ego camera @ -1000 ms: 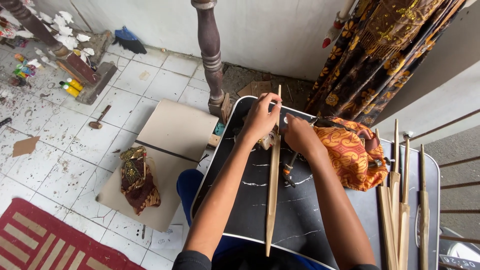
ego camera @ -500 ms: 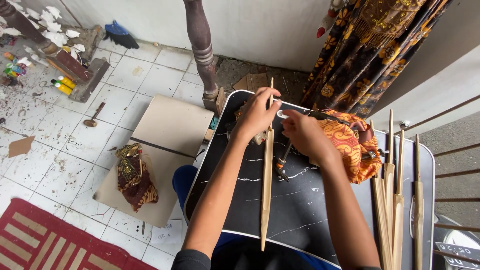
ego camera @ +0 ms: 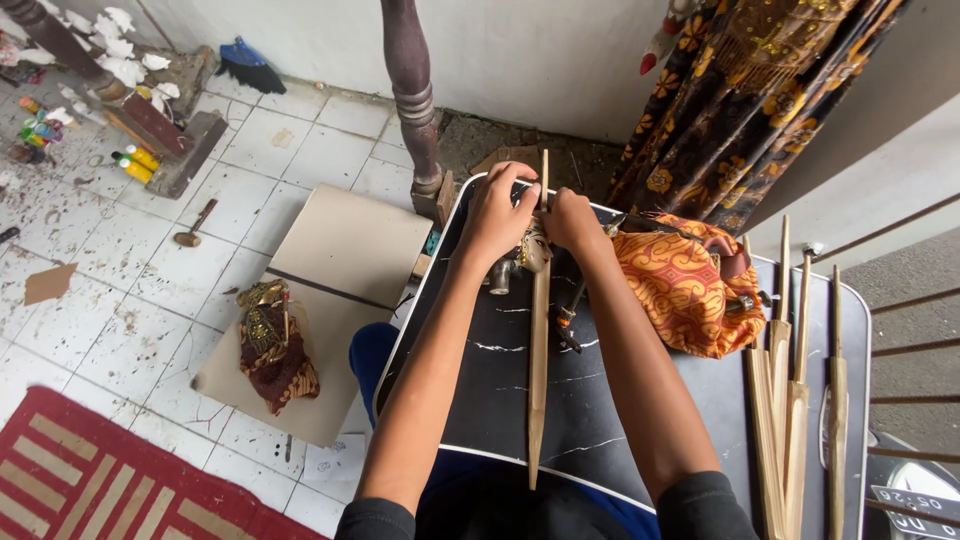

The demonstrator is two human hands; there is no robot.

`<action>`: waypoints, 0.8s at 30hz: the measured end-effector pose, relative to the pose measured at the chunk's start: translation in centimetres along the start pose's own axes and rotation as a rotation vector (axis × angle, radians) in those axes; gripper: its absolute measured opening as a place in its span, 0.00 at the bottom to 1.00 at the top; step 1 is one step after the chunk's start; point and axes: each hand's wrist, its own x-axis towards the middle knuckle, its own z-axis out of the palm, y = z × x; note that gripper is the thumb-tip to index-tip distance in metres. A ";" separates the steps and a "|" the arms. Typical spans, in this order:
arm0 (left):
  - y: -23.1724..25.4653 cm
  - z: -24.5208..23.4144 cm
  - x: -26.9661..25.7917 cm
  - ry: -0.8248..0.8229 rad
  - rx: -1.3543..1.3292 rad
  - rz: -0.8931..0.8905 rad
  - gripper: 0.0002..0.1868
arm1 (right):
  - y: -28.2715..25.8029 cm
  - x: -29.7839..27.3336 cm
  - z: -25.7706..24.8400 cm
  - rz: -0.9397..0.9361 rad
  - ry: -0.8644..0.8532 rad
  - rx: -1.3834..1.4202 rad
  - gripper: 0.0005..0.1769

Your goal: Assembling a traditional wooden puppet by dressing the body and attaching the head

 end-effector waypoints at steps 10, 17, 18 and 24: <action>2.1 0.5 -0.7 -0.034 -0.085 0.079 0.07 | -1.6 -0.8 -1.7 0.050 -0.064 0.027 0.20; 2.7 0.0 -0.3 0.010 -0.147 0.180 0.06 | -4.5 -3.4 -4.7 0.131 -0.250 0.013 0.27; 2.7 -0.1 -0.4 0.019 -0.154 0.194 0.06 | -4.2 -3.4 -4.5 0.141 -0.260 0.001 0.26; 2.6 0.0 -0.4 0.103 -0.227 0.194 0.07 | -5.4 -6.1 -8.9 0.110 -0.064 0.213 0.19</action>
